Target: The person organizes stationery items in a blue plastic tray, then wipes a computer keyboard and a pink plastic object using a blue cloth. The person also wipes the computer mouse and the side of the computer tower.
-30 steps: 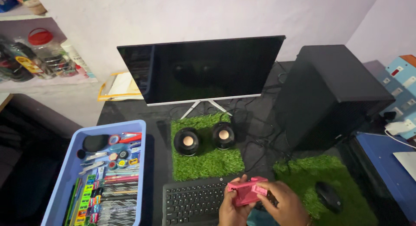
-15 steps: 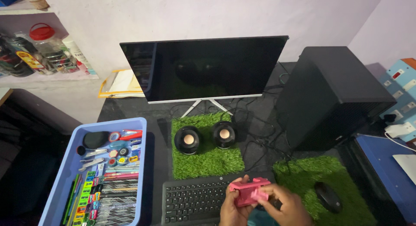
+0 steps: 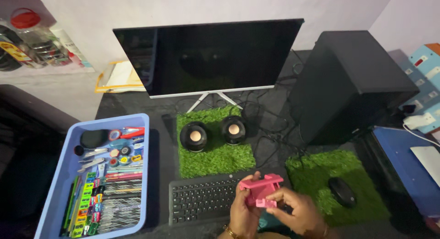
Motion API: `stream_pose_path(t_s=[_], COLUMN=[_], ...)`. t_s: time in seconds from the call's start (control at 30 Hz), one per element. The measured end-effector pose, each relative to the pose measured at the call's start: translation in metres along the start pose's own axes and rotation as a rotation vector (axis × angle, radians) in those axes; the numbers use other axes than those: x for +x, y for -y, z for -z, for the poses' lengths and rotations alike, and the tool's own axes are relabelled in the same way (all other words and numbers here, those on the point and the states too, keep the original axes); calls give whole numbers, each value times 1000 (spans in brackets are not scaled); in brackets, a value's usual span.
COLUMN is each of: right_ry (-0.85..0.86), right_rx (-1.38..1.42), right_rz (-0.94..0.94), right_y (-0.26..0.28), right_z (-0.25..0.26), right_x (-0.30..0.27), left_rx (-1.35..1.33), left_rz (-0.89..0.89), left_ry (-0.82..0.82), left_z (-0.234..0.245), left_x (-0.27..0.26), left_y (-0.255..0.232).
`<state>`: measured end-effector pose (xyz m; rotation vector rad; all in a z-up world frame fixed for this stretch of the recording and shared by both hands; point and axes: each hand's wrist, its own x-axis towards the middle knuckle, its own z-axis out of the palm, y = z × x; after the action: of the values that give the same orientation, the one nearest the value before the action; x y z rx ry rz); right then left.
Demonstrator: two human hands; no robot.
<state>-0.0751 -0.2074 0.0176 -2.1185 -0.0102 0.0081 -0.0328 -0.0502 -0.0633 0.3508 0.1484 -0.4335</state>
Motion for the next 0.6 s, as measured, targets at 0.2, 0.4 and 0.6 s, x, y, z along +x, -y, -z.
stream_pose_path(t_s=[0.2, 0.4, 0.6], right_ry=[-197, -316, -343], right_rx=[-94, -164, -194], right_rz=[73, 284, 227], right_y=[12, 25, 38], right_z=[4, 31, 35], right_x=[-1, -7, -8], left_rx=[55, 10, -26], left_rz=[-43, -41, -3], left_ry=[3, 17, 56], left_z=[-19, -23, -28], left_x=[-11, -15, -17], left_y=[-16, -20, -21])
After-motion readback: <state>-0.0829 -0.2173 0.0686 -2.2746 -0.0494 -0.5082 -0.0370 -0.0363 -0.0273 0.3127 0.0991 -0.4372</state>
